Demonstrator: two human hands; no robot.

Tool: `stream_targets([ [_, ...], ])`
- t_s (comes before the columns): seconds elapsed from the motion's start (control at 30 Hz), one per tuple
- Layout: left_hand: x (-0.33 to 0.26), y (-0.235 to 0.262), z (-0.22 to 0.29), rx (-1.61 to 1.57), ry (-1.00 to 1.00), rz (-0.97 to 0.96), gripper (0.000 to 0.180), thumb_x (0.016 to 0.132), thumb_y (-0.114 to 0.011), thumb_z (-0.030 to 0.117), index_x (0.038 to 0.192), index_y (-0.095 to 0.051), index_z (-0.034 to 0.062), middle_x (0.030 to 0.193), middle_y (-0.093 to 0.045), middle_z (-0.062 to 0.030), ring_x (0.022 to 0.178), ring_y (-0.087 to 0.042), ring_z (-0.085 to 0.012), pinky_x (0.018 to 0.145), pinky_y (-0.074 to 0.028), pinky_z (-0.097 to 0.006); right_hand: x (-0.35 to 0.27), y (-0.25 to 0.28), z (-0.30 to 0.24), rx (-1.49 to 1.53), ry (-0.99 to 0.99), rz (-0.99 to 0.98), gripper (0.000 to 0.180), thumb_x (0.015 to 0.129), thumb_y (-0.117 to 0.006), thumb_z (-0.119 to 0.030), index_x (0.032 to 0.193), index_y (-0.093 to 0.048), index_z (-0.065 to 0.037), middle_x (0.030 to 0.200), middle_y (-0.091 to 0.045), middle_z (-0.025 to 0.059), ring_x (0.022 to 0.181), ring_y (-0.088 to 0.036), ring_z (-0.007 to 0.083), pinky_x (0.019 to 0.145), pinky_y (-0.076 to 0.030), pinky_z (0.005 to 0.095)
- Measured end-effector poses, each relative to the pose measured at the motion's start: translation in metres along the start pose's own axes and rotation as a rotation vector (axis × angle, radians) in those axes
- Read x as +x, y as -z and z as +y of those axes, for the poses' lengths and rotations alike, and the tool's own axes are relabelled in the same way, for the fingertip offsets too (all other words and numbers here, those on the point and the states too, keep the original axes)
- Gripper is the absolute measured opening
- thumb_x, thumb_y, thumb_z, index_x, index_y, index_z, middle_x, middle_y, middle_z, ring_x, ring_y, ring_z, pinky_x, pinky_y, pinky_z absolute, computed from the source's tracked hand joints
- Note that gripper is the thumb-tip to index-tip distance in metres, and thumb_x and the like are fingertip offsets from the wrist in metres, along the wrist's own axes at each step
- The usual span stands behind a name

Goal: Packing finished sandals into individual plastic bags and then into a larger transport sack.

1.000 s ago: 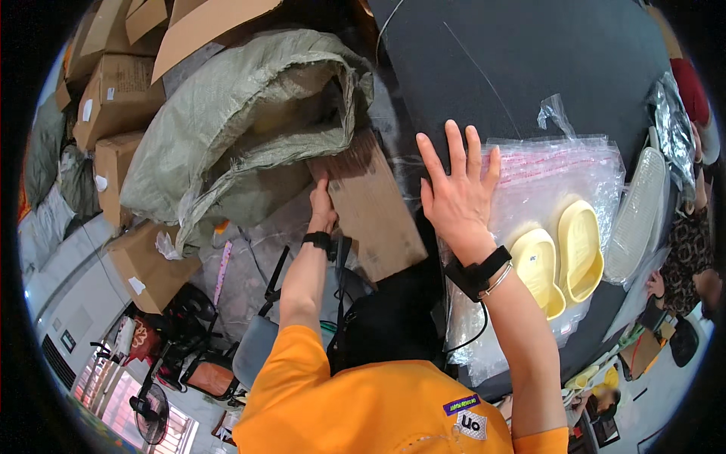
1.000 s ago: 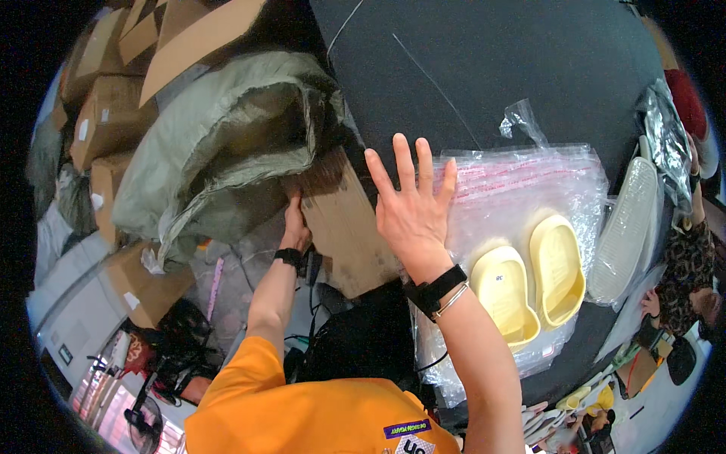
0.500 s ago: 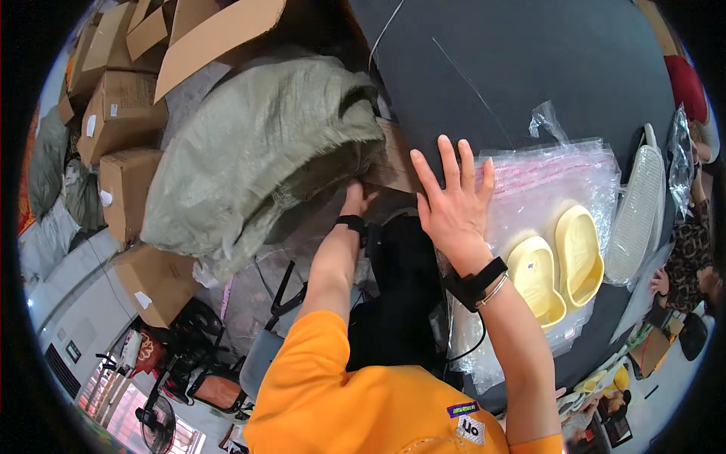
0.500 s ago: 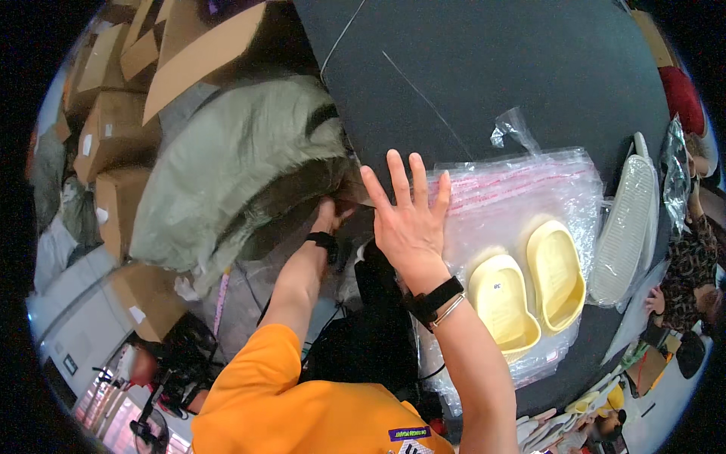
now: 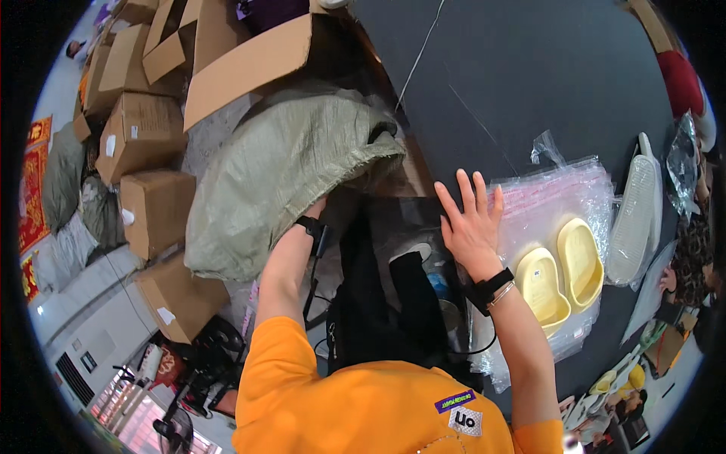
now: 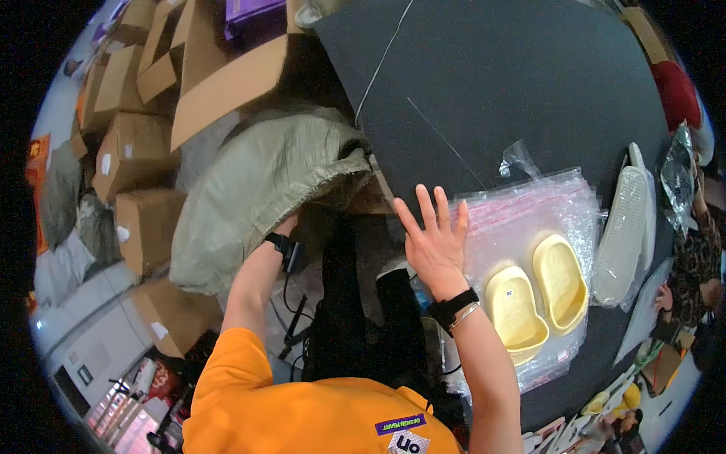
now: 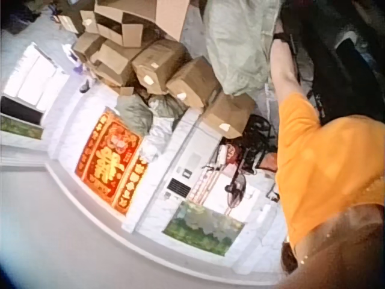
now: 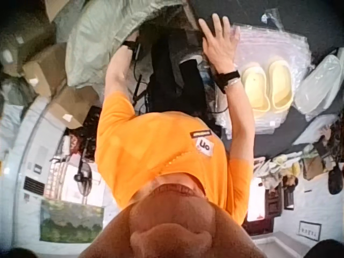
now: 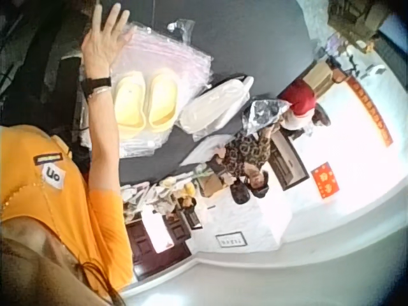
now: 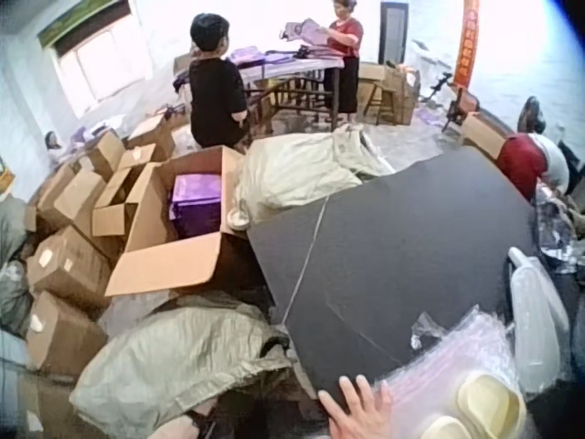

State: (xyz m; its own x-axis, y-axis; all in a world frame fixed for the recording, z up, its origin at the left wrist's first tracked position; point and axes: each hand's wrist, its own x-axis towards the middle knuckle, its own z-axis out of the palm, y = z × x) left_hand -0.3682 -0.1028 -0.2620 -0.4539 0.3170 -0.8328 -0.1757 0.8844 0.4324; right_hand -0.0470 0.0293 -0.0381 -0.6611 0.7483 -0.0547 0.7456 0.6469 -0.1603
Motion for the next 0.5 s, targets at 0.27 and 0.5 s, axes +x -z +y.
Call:
stream_targets([
  [0.27, -0.005, 0.034, 0.041, 0.468, -0.049, -0.128, 0.056, 0.087, -0.043, 0.04, 0.127, -0.045, 0.0018, 0.13, -0.044, -0.0205, 0.12, -0.042, -0.0332, 0.094, -0.036, -0.041, -0.001, 0.005, 0.0, 0.027, 0.003, 0.017, 0.057, 0.073, -0.062, -0.02, 0.127, -0.047, -0.028, 0.14, -0.032, 0.0063, 0.131, -0.025, 0.0271, 0.104, -0.015, 0.0547],
  [0.5, -0.085, 0.056, 0.078, 0.81, -0.284, -0.239, 0.06, 0.086, -0.046, 0.037, 0.123, -0.041, -0.0102, 0.127, -0.043, -0.0281, 0.12, -0.04, -0.0377, 0.098, -0.033, -0.038, 0.001, 0.011, -0.003, -0.006, -0.016, -0.029, 0.059, 0.071, -0.062, -0.02, 0.127, -0.046, -0.028, 0.139, -0.033, 0.0071, 0.131, -0.025, 0.0282, 0.104, -0.016, 0.0547],
])
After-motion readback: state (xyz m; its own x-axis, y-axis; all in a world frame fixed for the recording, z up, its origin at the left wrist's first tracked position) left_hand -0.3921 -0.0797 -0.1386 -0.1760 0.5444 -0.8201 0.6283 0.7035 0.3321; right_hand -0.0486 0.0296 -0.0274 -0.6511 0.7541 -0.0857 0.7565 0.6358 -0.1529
